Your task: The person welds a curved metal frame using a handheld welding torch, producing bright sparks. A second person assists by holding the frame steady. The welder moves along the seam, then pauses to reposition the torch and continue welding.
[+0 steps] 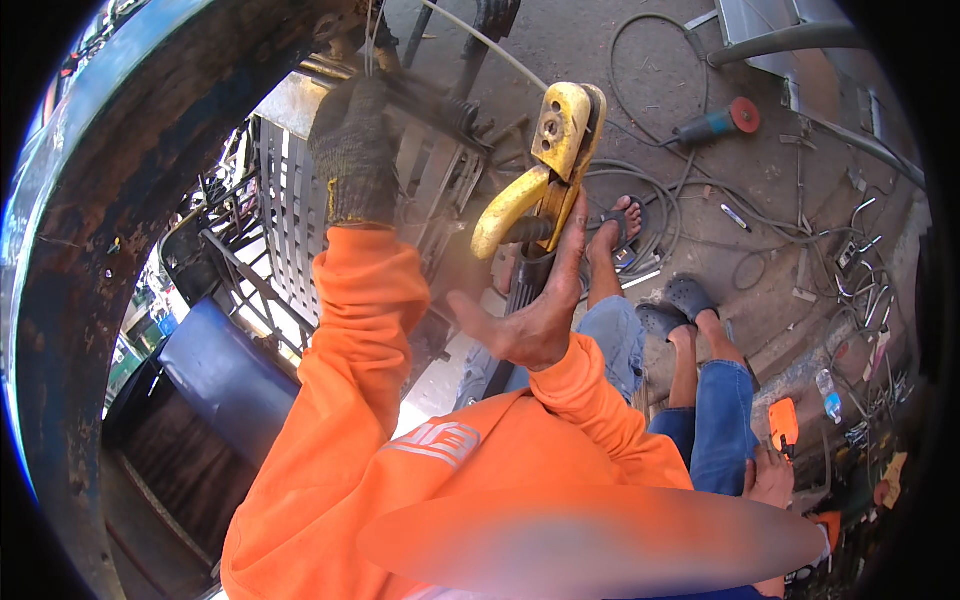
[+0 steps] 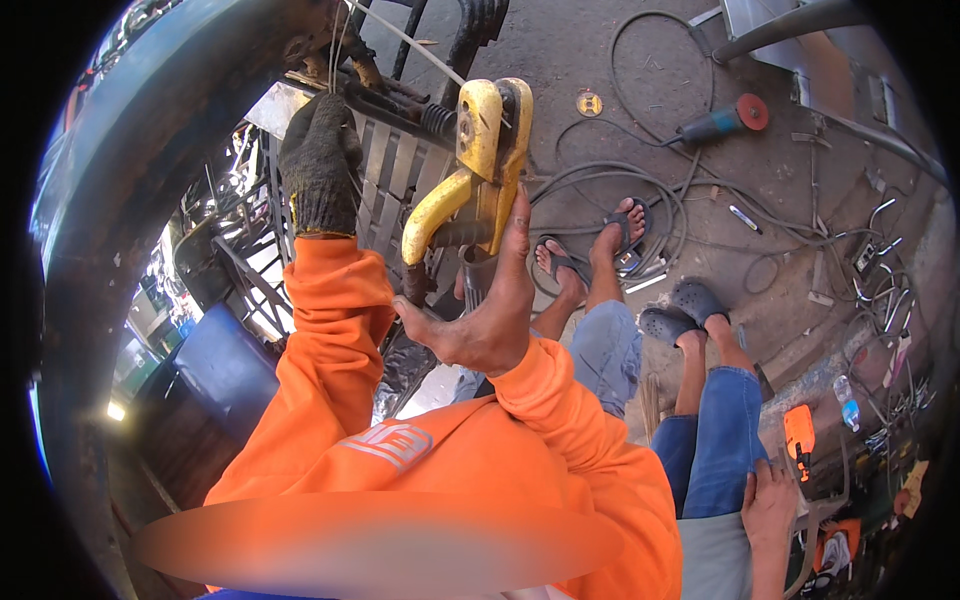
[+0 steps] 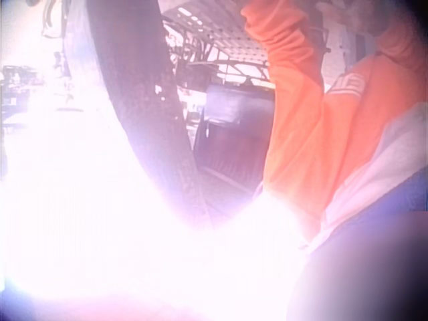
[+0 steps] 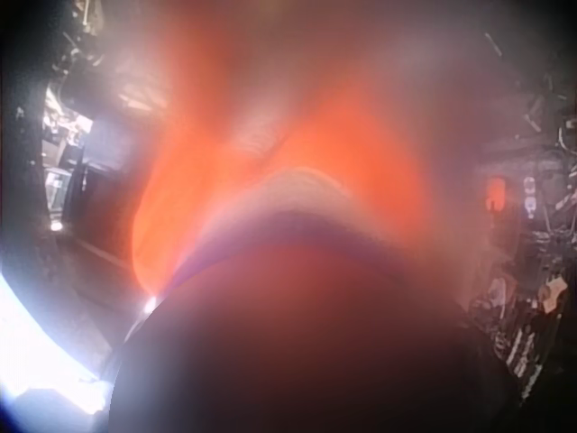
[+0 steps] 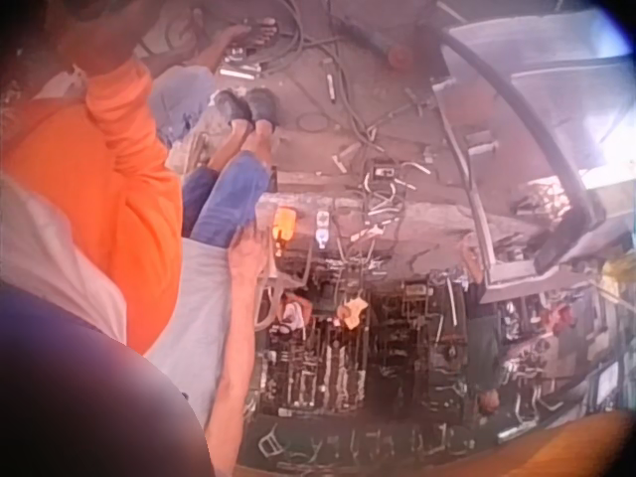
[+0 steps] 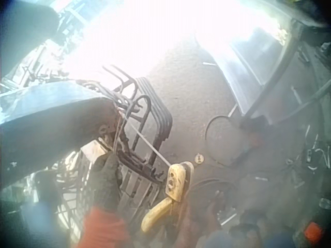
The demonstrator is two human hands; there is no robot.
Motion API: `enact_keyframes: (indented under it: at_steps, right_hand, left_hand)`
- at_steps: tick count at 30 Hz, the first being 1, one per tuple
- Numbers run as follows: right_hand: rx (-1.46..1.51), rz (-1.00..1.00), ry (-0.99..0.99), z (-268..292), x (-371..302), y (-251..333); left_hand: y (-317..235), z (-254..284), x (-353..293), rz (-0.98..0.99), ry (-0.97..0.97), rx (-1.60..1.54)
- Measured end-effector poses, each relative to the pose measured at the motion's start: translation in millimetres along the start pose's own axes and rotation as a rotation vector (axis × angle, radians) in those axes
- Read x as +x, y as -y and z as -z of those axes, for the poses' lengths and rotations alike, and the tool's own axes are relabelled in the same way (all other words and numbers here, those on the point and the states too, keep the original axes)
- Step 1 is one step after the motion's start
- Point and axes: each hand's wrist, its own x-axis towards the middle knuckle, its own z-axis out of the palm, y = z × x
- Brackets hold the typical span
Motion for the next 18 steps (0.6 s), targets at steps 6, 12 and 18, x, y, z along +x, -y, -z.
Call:
enact_keyframes:
  at_steps: [6,12,18]
  right_hand:
    - [-0.095,0.126,0.036,0.2,5.7,0.2]
    - [-0.029,0.065,0.042,0.0,5.6,1.3]
    - [-0.273,0.174,0.079,4.1,10.4,-2.0]
  left_hand:
    - [-1.8,-1.0,-2.9,0.008,-0.005,-0.032]
    - [-1.9,-0.7,-2.9,-0.017,0.006,-0.036]
    - [-3.5,-0.8,-3.3,0.002,-0.005,-0.012]
